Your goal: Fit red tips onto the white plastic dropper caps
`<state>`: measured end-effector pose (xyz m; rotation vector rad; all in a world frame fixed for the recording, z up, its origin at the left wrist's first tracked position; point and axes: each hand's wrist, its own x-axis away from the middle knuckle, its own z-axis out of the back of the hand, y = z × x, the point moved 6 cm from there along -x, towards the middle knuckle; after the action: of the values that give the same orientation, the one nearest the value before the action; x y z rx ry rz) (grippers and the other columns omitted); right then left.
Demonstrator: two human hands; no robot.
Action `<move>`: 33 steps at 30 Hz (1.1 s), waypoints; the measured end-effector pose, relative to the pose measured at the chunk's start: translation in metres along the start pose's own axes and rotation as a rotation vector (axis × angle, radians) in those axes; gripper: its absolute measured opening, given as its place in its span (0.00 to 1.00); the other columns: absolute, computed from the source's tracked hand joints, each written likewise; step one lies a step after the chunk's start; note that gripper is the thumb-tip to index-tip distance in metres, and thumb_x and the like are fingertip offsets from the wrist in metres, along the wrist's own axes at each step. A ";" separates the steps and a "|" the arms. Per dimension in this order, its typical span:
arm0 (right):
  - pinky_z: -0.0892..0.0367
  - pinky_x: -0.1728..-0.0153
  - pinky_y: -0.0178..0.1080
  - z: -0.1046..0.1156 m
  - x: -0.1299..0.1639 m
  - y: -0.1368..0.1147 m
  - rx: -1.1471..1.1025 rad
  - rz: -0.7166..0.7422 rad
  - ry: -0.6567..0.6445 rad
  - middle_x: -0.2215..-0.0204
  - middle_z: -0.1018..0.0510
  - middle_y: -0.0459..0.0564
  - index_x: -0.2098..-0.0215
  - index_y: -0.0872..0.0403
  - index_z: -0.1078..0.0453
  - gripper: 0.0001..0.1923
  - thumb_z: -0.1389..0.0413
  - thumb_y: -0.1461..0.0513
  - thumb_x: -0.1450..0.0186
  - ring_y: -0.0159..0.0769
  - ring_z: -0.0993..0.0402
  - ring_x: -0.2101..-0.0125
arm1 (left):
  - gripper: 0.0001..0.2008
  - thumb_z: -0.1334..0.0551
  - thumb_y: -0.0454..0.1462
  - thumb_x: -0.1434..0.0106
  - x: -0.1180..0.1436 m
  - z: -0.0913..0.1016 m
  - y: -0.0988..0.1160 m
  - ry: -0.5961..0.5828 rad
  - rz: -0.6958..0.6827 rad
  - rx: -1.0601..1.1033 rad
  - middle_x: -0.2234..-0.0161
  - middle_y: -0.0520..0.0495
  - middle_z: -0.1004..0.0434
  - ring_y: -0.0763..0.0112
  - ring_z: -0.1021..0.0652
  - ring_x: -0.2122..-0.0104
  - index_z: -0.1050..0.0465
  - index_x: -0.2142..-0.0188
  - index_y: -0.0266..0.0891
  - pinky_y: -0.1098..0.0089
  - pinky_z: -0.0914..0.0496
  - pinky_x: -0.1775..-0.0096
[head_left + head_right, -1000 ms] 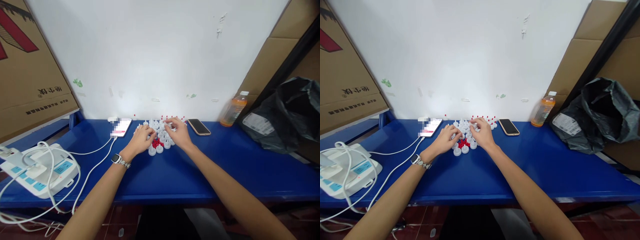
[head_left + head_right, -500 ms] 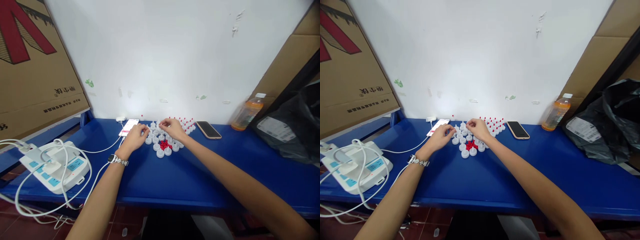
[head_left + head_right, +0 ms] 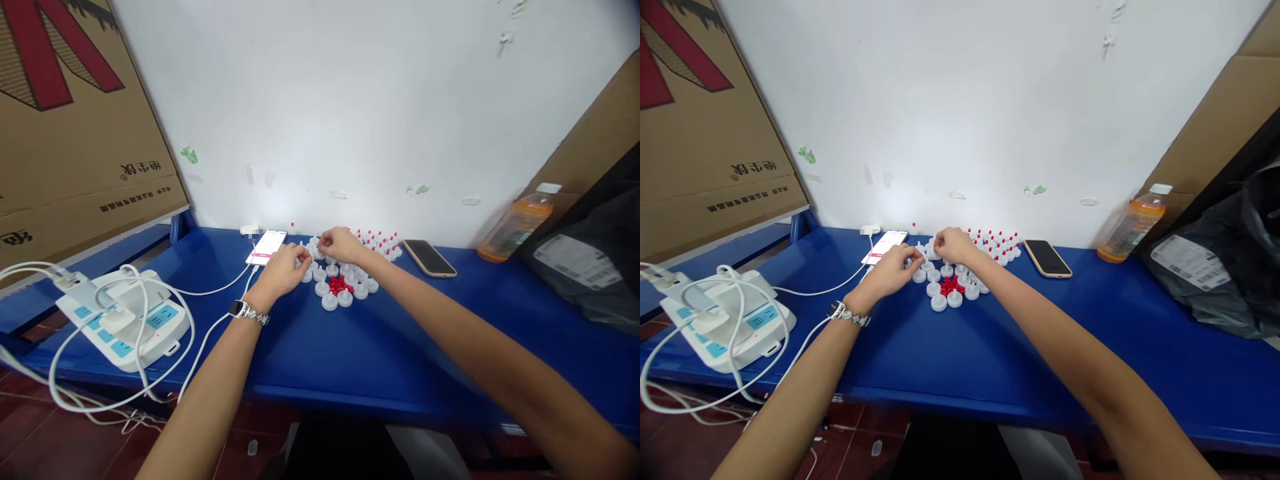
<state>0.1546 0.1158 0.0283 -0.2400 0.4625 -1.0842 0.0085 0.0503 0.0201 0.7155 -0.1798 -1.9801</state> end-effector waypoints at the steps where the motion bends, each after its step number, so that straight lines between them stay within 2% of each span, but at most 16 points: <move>1: 0.34 0.67 0.31 0.001 0.001 0.000 0.008 0.000 0.019 0.70 0.18 0.47 0.67 0.54 0.21 0.08 0.43 0.64 0.42 0.34 0.23 0.69 | 0.11 0.44 0.40 0.33 0.000 0.000 0.000 0.001 -0.003 0.000 0.65 0.45 0.24 0.62 0.26 0.63 0.24 0.64 0.41 0.63 0.33 0.61; 5: 0.35 0.67 0.32 -0.003 0.008 -0.005 0.045 0.061 -0.025 0.71 0.18 0.46 0.69 0.53 0.22 0.07 0.43 0.63 0.43 0.34 0.24 0.69 | 0.10 0.43 0.40 0.34 0.000 0.001 0.001 0.008 -0.007 0.018 0.65 0.45 0.24 0.62 0.25 0.64 0.24 0.65 0.40 0.64 0.33 0.62; 8: 0.36 0.65 0.34 -0.005 0.008 -0.008 0.118 0.093 -0.057 0.70 0.18 0.46 0.70 0.52 0.22 0.07 0.43 0.63 0.43 0.36 0.23 0.68 | 0.09 0.41 0.40 0.36 0.000 -0.003 -0.001 -0.031 0.019 0.089 0.67 0.46 0.23 0.65 0.25 0.67 0.25 0.65 0.39 0.66 0.33 0.66; 15: 0.38 0.55 0.39 -0.006 0.005 -0.007 0.269 0.083 -0.103 0.68 0.17 0.47 0.68 0.51 0.21 0.07 0.42 0.63 0.42 0.39 0.23 0.64 | 0.06 0.39 0.39 0.38 0.000 -0.006 -0.003 -0.048 0.049 0.176 0.70 0.47 0.22 0.67 0.25 0.71 0.25 0.66 0.39 0.68 0.33 0.67; 19: 0.38 0.52 0.43 -0.003 0.002 -0.006 0.265 0.091 -0.075 0.69 0.18 0.47 0.66 0.51 0.22 0.08 0.41 0.58 0.41 0.40 0.23 0.64 | 0.08 0.38 0.41 0.38 0.000 -0.007 -0.004 -0.072 0.062 0.191 0.71 0.48 0.22 0.67 0.25 0.72 0.24 0.67 0.39 0.68 0.33 0.67; 24: 0.33 0.58 0.39 0.001 -0.034 -0.009 0.204 -0.010 0.087 0.64 0.18 0.52 0.60 0.53 0.23 0.13 0.46 0.57 0.36 0.41 0.23 0.61 | 0.10 0.38 0.43 0.37 0.002 -0.007 -0.001 -0.104 0.045 0.228 0.71 0.47 0.22 0.66 0.24 0.71 0.25 0.67 0.39 0.68 0.33 0.69; 28: 0.31 0.55 0.40 -0.020 -0.081 -0.014 0.217 -0.188 0.051 0.54 0.20 0.61 0.54 0.57 0.24 0.17 0.44 0.56 0.36 0.46 0.23 0.54 | 0.12 0.44 0.43 0.33 0.002 -0.001 -0.005 -0.034 0.067 0.145 0.71 0.47 0.23 0.66 0.25 0.72 0.27 0.67 0.39 0.68 0.37 0.70; 33: 0.31 0.51 0.43 -0.044 -0.121 -0.020 0.193 -0.296 0.079 0.50 0.23 0.65 0.49 0.61 0.28 0.20 0.42 0.59 0.36 0.48 0.25 0.49 | 0.14 0.47 0.44 0.31 0.002 0.006 -0.016 0.010 0.158 0.011 0.72 0.47 0.24 0.66 0.26 0.73 0.30 0.69 0.41 0.68 0.40 0.71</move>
<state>0.0711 0.2154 0.0271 -0.0960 0.3972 -1.4233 -0.0076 0.0562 0.0173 0.6968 -0.2348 -1.8260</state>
